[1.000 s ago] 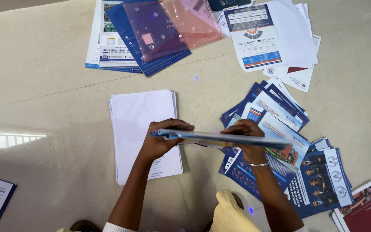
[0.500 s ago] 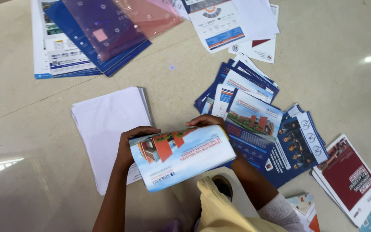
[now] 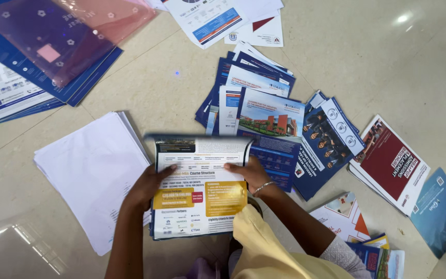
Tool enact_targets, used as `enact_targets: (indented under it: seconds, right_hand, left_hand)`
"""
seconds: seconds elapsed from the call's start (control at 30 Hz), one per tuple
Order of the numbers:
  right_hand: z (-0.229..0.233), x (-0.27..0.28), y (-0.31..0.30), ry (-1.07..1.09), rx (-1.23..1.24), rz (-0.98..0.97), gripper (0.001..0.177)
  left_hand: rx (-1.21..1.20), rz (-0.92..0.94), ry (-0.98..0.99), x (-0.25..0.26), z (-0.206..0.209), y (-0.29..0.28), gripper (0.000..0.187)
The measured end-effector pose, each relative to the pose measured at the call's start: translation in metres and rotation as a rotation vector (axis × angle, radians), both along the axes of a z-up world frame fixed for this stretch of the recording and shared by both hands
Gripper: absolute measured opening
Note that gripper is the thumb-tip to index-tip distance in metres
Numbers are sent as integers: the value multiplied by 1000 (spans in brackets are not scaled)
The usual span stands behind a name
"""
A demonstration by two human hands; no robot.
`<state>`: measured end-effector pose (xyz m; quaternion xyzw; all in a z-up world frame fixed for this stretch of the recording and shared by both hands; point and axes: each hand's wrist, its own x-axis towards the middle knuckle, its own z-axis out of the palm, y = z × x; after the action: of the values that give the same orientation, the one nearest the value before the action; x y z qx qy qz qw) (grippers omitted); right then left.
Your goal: The person sorts through various papers, brochures, and documents on the floor, picking them up and organizing them into stacks.
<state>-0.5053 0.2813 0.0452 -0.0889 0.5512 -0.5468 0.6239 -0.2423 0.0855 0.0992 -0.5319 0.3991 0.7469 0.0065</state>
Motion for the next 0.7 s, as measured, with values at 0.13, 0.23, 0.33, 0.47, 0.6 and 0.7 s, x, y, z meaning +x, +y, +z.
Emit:
enact_targets:
  seconds: [0.13,0.23,0.33,0.47,0.6,0.7]
  right_hand:
    - [37,11,29,499,163,-187,47]
    - [54,6,48,534,93,-327,45]
    - [76,-22,71,630,31,-414,41]
    - [85,-86,94,507,75,-527,37]
    - [25,-152,105,856,500,-208,62]
    - [-32,-167,116,1339,737,28,80]
  left_hand:
    - [-226,-40,190,-33,-4,38,48]
    - [-434,-145,258,-54,7,55,51]
    - [-488,-187,433,-87,26,64,57]
    - [-301,-237,423,-135,21,67,60]
    - [-375,-293,300,-168,-46,71,52]
    - [-662,-360,84,-172,-76,81,42]
